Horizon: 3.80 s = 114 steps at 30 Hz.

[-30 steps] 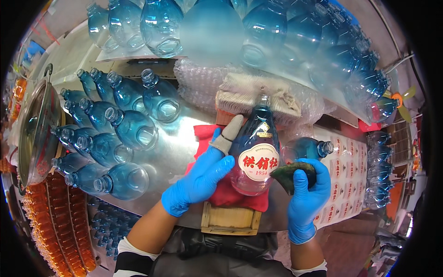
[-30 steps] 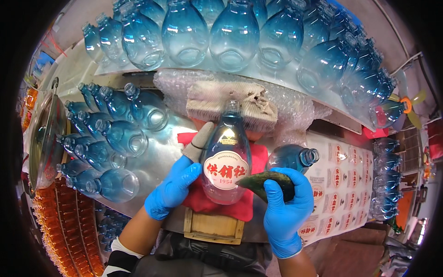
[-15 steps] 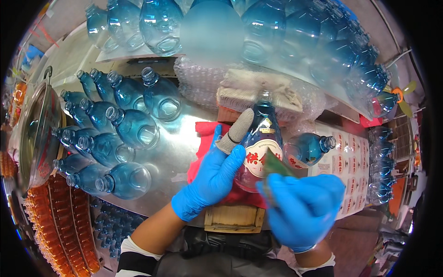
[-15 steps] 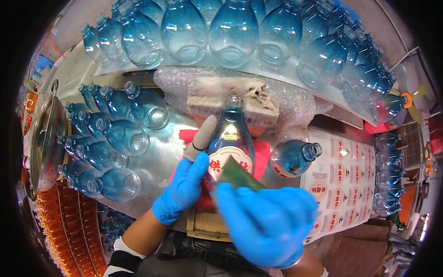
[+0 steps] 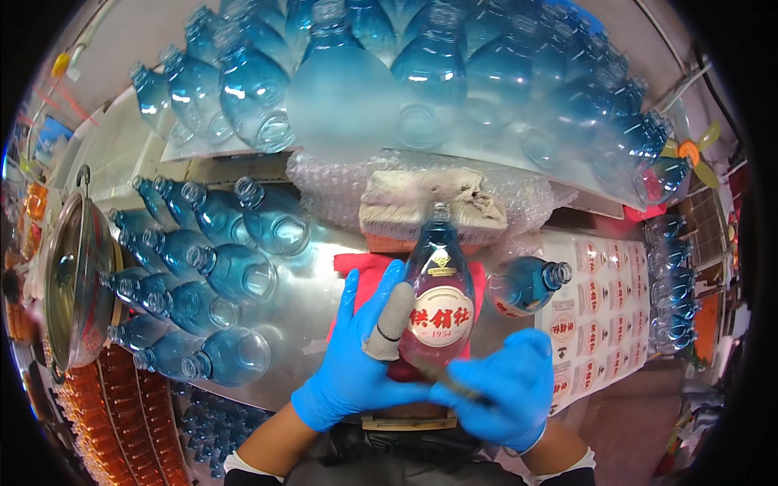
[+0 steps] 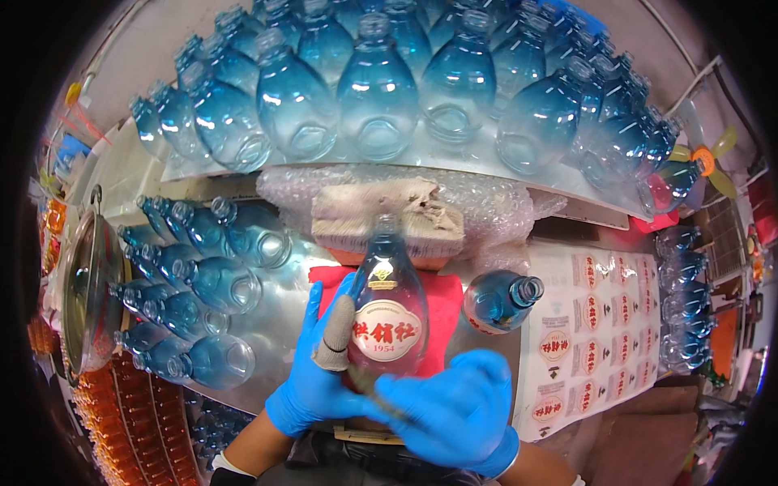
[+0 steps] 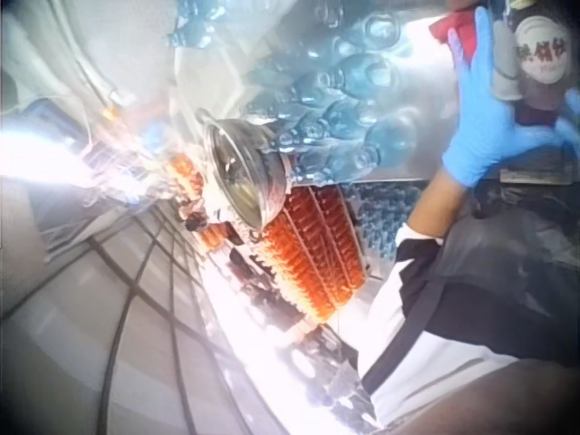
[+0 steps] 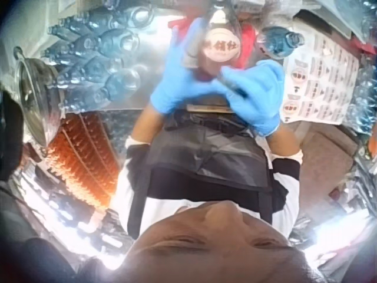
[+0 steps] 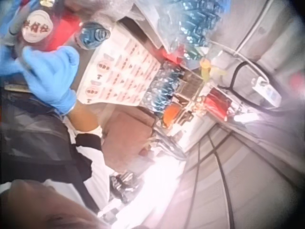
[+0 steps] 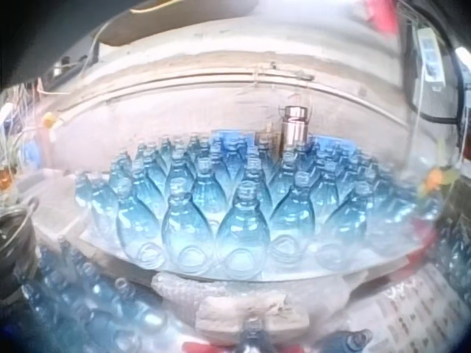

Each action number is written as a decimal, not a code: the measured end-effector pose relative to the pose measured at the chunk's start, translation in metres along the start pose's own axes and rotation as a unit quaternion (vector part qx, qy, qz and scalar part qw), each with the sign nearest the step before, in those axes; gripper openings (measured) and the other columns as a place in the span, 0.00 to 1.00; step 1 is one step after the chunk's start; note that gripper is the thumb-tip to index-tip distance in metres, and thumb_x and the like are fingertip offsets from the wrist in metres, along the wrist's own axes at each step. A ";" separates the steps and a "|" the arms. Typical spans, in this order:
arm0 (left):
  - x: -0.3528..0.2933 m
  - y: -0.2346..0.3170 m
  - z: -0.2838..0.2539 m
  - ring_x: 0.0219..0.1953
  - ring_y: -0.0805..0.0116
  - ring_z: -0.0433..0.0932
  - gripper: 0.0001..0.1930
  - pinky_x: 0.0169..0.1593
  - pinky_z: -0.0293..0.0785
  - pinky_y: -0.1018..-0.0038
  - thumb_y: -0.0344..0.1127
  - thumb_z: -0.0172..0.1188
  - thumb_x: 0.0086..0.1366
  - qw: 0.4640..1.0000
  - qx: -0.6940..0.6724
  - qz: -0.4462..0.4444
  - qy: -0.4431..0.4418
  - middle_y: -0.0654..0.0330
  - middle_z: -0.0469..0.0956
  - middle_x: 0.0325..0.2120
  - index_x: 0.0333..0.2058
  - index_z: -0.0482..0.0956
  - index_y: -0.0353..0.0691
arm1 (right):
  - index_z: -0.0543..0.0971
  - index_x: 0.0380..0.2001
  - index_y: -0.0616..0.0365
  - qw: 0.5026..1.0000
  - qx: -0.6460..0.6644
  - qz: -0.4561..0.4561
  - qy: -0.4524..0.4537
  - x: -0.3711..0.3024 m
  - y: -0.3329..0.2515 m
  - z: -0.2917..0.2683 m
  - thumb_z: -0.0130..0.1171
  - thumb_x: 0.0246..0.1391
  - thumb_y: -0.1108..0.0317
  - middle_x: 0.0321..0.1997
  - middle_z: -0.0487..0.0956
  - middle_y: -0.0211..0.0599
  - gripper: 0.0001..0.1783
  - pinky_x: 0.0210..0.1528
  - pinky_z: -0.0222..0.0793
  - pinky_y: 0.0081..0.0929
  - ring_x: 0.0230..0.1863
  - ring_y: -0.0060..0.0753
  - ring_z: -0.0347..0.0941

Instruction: The person applies circular labels to blue glass bottles using a green sponge to smooth them out. They repeatedly pick up bottles, apply labels, and wipe the surface to ensure adhesion. The person also briefly dips a bottle into a metal pot of liquid during the process.

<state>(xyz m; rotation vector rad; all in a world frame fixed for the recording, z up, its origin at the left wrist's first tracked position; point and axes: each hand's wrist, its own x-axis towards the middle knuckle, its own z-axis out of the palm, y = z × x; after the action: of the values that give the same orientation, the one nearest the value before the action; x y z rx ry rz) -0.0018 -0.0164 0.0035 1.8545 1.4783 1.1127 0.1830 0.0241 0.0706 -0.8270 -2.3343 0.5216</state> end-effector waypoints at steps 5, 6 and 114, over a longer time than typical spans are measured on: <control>0.015 0.013 0.008 0.60 0.54 0.60 0.48 0.64 0.23 0.48 0.56 0.67 0.45 0.987 0.158 -0.015 -0.016 0.47 0.61 0.57 0.61 0.55 0.42 | 0.74 0.35 0.60 0.948 0.061 0.142 0.277 0.009 0.025 0.022 0.68 0.39 0.74 0.27 0.70 0.38 0.17 0.29 0.62 0.27 0.27 0.36 0.66; 0.015 0.011 0.010 0.59 0.57 0.62 0.45 0.64 0.19 0.49 0.55 0.66 0.46 0.993 0.114 -0.004 0.018 0.52 0.63 0.56 0.60 0.56 0.45 | 0.74 0.35 0.60 0.950 0.064 0.148 0.267 0.008 0.026 0.024 0.68 0.39 0.75 0.28 0.70 0.38 0.17 0.30 0.63 0.27 0.27 0.36 0.66; -0.001 -0.007 0.008 0.60 0.60 0.62 0.57 0.66 0.25 0.63 0.49 0.71 0.42 0.995 -0.052 -0.051 0.068 0.52 0.61 0.58 0.63 0.44 0.30 | 0.81 0.32 0.35 0.968 -0.077 -0.228 0.065 -0.031 0.040 0.002 0.64 0.29 0.66 0.40 0.77 0.13 0.19 0.44 0.63 0.30 0.38 0.22 0.69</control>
<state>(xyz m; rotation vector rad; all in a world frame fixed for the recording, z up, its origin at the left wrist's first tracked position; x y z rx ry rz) 0.0011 -0.0149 -0.0069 1.6436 1.5410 1.2616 0.2178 0.0319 0.0353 -0.3517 -2.3577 0.0855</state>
